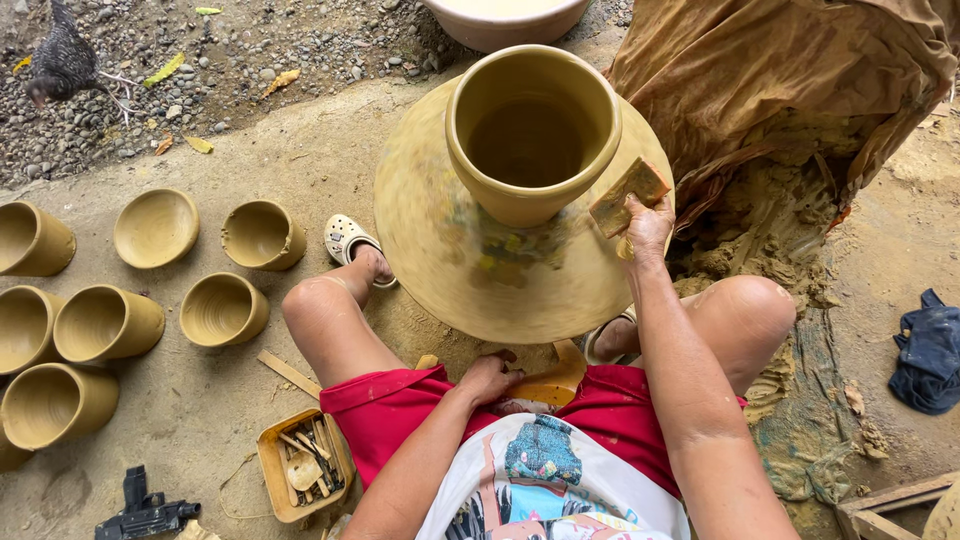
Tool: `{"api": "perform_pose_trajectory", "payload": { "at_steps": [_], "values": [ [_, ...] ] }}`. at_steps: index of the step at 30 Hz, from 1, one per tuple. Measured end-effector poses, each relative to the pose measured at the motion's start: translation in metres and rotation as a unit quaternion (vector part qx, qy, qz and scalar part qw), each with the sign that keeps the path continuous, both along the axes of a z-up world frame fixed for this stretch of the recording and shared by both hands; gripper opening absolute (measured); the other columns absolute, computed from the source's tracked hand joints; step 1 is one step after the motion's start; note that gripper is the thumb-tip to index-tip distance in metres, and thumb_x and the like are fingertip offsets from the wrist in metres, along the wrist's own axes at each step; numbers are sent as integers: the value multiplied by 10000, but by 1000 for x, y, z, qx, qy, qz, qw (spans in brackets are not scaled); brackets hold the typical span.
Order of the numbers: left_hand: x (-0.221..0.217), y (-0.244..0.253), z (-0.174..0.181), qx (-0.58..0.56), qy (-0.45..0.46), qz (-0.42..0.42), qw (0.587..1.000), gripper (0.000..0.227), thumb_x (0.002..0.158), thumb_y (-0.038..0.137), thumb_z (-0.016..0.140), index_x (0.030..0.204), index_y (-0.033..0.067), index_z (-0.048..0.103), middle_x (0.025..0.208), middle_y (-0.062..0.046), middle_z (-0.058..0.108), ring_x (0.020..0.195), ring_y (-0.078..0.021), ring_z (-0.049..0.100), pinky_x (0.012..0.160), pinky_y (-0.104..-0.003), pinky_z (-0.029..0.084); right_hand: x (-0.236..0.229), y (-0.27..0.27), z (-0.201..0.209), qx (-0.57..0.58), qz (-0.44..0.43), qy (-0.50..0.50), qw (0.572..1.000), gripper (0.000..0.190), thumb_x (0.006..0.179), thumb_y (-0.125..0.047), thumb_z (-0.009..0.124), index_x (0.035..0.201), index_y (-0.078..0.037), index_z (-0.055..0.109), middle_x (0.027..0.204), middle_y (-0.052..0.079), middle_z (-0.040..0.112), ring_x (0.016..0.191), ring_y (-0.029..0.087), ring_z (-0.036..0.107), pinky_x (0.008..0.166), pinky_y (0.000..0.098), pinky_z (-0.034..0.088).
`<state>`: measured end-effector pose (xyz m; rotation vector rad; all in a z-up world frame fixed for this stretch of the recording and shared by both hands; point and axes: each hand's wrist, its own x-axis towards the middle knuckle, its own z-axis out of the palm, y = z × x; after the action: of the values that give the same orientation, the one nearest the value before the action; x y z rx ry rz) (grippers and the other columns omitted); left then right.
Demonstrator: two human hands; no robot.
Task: The person smooths the interior and exterior of a clay pot on a rotating potter's wheel using a wet sponge and then attaches a small handle to the side of the pot.
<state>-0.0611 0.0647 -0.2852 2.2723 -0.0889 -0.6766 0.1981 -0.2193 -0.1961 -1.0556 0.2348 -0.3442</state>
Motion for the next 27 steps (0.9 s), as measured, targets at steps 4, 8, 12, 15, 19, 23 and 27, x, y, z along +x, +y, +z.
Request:
{"api": "perform_pose_trajectory", "payload": {
  "at_steps": [4, 8, 12, 15, 19, 23, 27],
  "values": [
    [1, -1, 6, 11, 14, 2, 1000, 585, 878, 424, 688, 1295, 15, 652, 1302, -246, 657, 1244, -376, 610, 1076, -390, 455, 8, -4, -11, -65, -12, -13, 998, 247, 940, 92, 696, 1170, 5, 679, 1076, 80, 741, 893, 163, 693, 808, 312, 598],
    [2, -3, 25, -23, 9, 28, 999, 557, 871, 376, 700, 1282, 3, 651, 1263, -246, 672, 1198, -365, 641, 1032, -387, 486, 4, 0, -9, -20, 1, 21, 1000, 269, 911, 71, 677, 1164, -21, 676, 1065, 64, 746, 886, 158, 709, 799, 315, 616],
    [4, -9, 42, -81, -13, 61, 995, 428, 856, 304, 688, 1171, 16, 717, 1174, -207, 731, 1093, -333, 705, 955, -372, 535, 9, -1, -17, -21, -8, 14, 1000, 288, 895, 71, 698, 1168, -18, 676, 1065, 51, 749, 897, 151, 708, 820, 304, 603],
    [4, -12, 42, -72, -10, 47, 996, 349, 859, 294, 681, 1090, 44, 762, 1122, -184, 751, 1039, -324, 718, 926, -370, 541, 12, -7, -26, -44, -9, 24, 999, 277, 894, 71, 713, 1156, -10, 676, 1054, 49, 749, 893, 144, 702, 816, 299, 596],
    [4, -10, 38, -48, -5, 12, 999, 321, 877, 303, 677, 1054, 57, 783, 1097, -191, 752, 1030, -327, 713, 923, -379, 533, 17, -8, -30, -106, -7, 1, 994, 276, 887, 67, 726, 1149, -14, 692, 1057, 38, 744, 883, 124, 674, 805, 282, 573],
    [4, -10, 41, -23, 11, -5, 1000, 340, 889, 331, 679, 1076, 65, 778, 1095, -209, 742, 1027, -344, 707, 926, -395, 533, 14, -7, -32, -102, -5, 12, 995, 258, 895, 55, 720, 1141, -20, 699, 1041, 39, 748, 864, 127, 668, 795, 282, 564],
    [4, -10, 44, -22, 11, 9, 1000, 355, 881, 334, 679, 1082, 56, 771, 1101, -219, 737, 1034, -349, 704, 936, -401, 529, 14, -5, -31, -83, -3, 7, 996, 271, 891, 53, 714, 1150, -25, 694, 1055, 37, 745, 888, 124, 670, 815, 282, 569]
  ]
}}
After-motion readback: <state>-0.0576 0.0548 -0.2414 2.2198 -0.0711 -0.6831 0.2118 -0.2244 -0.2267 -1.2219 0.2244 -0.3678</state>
